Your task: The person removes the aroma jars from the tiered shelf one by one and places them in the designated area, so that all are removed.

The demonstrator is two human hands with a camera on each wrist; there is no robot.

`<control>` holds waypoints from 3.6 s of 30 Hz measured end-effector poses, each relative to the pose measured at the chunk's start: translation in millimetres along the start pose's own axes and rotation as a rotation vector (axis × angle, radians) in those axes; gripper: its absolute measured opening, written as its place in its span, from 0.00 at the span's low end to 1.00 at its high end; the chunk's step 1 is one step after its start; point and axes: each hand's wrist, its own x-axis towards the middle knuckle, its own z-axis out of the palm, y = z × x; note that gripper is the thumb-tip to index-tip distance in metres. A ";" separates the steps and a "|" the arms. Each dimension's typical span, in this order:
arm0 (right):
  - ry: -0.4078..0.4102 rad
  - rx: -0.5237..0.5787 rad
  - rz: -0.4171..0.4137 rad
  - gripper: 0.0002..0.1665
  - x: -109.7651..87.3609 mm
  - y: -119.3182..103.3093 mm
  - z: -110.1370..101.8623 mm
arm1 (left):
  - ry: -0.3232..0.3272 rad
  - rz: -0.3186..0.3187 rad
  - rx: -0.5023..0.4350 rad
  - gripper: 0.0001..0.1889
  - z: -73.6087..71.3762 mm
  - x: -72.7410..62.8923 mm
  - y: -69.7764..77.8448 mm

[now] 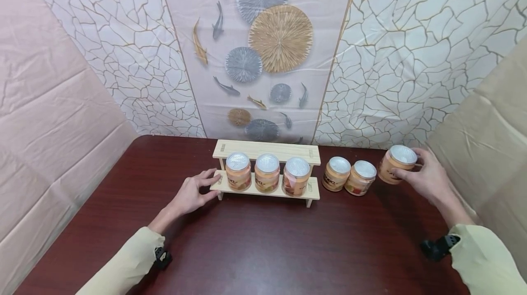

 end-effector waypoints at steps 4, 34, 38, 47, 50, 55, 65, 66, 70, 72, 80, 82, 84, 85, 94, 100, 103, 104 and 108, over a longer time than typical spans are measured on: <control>-0.006 0.032 0.009 0.41 -2.8 6.3 6.2 | -0.001 0.002 0.003 0.24 0.0 -0.2 0.1; -0.041 0.011 0.048 0.43 -19.6 26.6 37.0 | -0.010 -0.015 0.002 0.25 1.3 -1.5 0.3; -0.053 -0.014 0.051 0.44 -19.0 26.3 37.8 | -0.004 -0.016 -0.003 0.25 0.4 -0.9 1.0; -0.064 0.016 0.037 0.43 -19.5 31.9 41.8 | -0.001 -0.012 -0.007 0.24 0.0 0.4 1.0; -0.065 0.007 0.034 0.44 -20.4 34.2 42.8 | 0.000 -0.009 -0.002 0.24 0.7 0.4 0.1; -0.069 0.015 0.037 0.44 -20.6 36.8 44.4 | -0.002 -0.009 0.000 0.25 0.7 0.0 0.0; -0.077 0.015 0.020 0.44 -20.2 32.1 46.5 | 0.001 -0.011 0.003 0.25 1.5 -0.1 -0.9; -0.069 0.007 0.016 0.45 -19.7 29.4 46.8 | -0.002 -0.014 0.003 0.25 1.4 -0.2 -0.9; 0.058 0.015 -0.053 0.48 -16.5 14.2 48.4 | -0.015 -0.026 0.004 0.25 2.2 -0.3 -2.3; 0.170 0.008 -0.118 0.45 -15.4 3.2 51.1 | -0.021 -0.029 0.003 0.25 2.9 -0.1 -3.1; 0.346 0.116 -0.314 0.32 -16.0 -56.1 70.3 | -0.001 -0.003 0.011 0.25 3.3 0.4 -3.3; 0.280 0.167 -0.326 0.31 -18.5 -71.2 77.0 | 0.002 -0.004 0.011 0.25 2.7 0.1 -2.5; 0.183 0.250 -0.336 0.30 -20.7 -84.6 84.3 | 0.001 -0.011 0.011 0.25 2.1 -0.2 -1.7; 0.135 0.288 -0.342 0.30 -21.8 -90.9 88.0 | -0.002 -0.020 0.004 0.25 1.8 -0.4 -1.5; -0.162 0.456 -0.369 0.33 -32.8 -126.9 118.5 | -0.020 -0.047 -0.011 0.24 1.0 -0.4 0.2; -0.202 0.494 -0.373 0.38 -36.3 -134.3 135.7 | -0.017 -0.046 -0.010 0.24 1.5 -0.5 -0.2; -0.224 0.498 -0.363 0.42 -37.7 -136.0 142.7 | -0.013 -0.039 -0.010 0.24 1.7 -0.4 -0.6; -0.229 0.505 -0.361 0.43 -38.1 -136.2 145.0 | -0.011 -0.035 -0.009 0.24 1.7 -0.4 -0.7; -0.206 0.501 -0.357 0.44 -39.4 -135.9 153.0 | -0.008 -0.025 -0.002 0.25 2.0 -0.1 -0.9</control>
